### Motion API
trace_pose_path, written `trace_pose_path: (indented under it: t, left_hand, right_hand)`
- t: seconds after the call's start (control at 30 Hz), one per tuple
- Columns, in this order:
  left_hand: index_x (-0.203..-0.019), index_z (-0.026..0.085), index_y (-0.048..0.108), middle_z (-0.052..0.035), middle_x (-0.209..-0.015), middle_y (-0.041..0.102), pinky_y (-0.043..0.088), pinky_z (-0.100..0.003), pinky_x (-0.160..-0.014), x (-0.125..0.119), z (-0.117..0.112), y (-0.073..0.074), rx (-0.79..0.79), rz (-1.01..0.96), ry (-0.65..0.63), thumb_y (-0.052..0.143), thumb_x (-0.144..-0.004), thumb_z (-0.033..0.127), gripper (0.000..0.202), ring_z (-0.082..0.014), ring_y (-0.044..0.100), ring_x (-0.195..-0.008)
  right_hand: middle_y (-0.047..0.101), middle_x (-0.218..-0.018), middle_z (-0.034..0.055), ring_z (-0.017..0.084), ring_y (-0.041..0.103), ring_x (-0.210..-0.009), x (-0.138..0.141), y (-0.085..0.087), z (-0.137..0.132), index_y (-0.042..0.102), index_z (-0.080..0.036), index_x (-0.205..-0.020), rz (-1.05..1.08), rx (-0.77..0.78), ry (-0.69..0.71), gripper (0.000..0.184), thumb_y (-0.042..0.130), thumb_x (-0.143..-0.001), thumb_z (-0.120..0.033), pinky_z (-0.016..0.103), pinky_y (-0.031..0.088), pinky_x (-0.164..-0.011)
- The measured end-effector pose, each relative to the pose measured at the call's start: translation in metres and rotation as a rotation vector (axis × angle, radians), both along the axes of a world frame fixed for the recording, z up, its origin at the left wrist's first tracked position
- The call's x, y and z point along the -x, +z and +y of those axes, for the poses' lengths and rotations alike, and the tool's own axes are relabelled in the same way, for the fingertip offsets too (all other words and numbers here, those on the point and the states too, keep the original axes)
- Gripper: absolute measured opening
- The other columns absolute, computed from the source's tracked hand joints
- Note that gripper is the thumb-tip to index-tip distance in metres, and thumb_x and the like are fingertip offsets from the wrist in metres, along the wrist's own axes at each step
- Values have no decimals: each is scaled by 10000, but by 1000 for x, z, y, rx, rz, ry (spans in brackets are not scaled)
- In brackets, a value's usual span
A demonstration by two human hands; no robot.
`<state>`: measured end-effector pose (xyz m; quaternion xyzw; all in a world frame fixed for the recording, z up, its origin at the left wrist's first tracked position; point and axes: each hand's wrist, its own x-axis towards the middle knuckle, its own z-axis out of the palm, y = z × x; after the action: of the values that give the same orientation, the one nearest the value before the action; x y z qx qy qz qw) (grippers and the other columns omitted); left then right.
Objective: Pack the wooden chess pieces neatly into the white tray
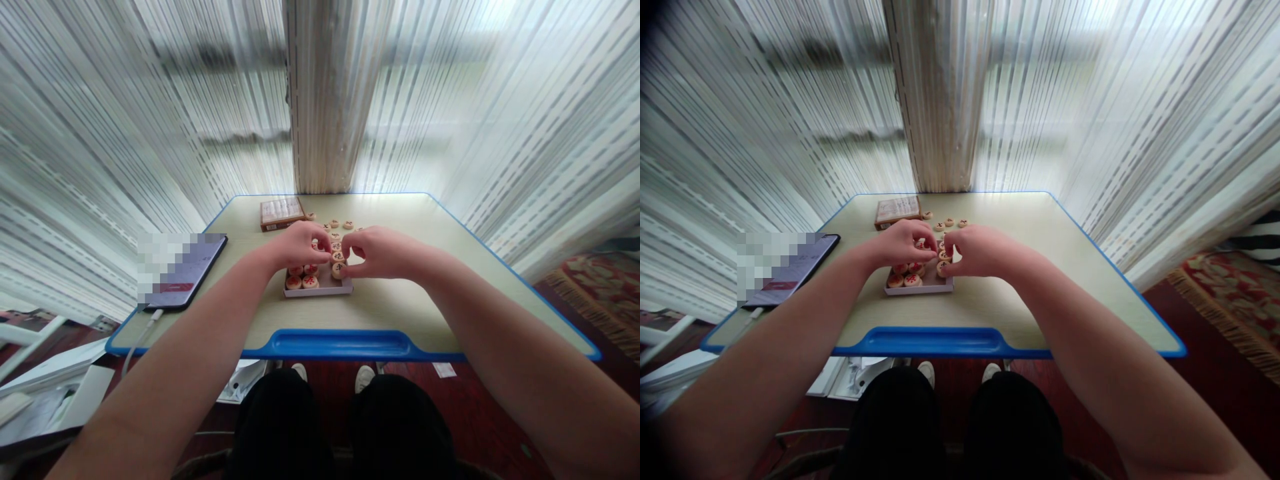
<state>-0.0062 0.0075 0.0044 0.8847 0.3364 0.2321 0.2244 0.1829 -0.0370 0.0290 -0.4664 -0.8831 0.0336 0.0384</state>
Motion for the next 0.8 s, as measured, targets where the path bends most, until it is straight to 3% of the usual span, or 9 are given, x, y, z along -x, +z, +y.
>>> trace_pose_path:
  t: [0.2,0.43,0.8]
  left_hand:
    - [-607,159,664,-6,-639,593,381,-236,-608,1,0,-1,-18,30,-34,699,-620,295,141,-127,521,-648]
    - [-582,135,592,23,-552,514,310,-217,-518,3,1,-2,10,129,14,678,-646,356,246,-93,441,-557]
    - [-591,135,595,25,-551,519,322,-217,-518,2,-1,-1,53,144,19,663,-645,336,219,-92,454,-553]
  right_hand:
    - [614,-734,31,137,482,-599,2,-2,0,659,-213,-875,-39,-8,-9,331,608,-719,-500,256,271,-528]
    - [628,-766,43,149,501,-638,3,3,-4,662,-205,-905,-68,26,-13,345,577,-743,-497,260,284,-561]
    - [625,-745,39,142,502,-634,2,-2,0,668,-199,-863,-48,25,15,300,598,-749,-466,260,295,-569]
